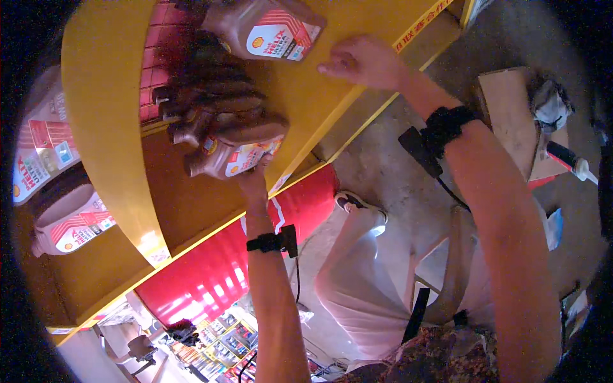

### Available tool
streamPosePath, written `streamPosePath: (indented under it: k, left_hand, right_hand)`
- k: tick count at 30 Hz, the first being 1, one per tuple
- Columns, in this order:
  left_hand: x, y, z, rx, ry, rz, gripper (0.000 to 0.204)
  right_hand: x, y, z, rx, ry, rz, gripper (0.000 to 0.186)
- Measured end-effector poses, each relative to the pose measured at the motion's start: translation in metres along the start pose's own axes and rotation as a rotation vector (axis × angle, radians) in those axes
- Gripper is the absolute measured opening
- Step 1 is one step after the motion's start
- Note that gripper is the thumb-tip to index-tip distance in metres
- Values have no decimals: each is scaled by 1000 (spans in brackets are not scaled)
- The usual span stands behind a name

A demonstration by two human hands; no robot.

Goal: Cleaning a display shelf and stocking it with bottles of motor oil.

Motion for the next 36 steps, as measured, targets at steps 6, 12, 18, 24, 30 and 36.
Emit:
streamPosePath:
  k: [6,12,18,24,30,36]
  left_hand:
    - [-26,-16,-26,217,52,11,74]
    - [-28,-4,-45,260,-92,-16,78]
    - [-40,2,-44,363,-22,-49,82]
    - [-31,9,-48,340,7,-5,81]
    - [-28,15,-78,348,-164,-48,76]
    - [-44,-8,-103,358,-124,-88,63]
  right_hand:
    - [-11,-3,-12,31,-91,82,46]
    - [-7,5,7,84,56,22,44]
    - [-13,-3,-16,66,264,385,101]
    - [-34,2,-25,125,311,401,120]
    - [-36,8,-7,154,338,318,119]
    - [-45,6,-20,102,379,377,113]
Point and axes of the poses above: each hand's wrist, its own x-axis away from the middle knuckle, its own y-axis out of the palm, z = x × y, the point moved 8 cm from there along -x, towards the middle knuckle, and after that the axes turned 6 degrees about -z, right-handed, at the moved point
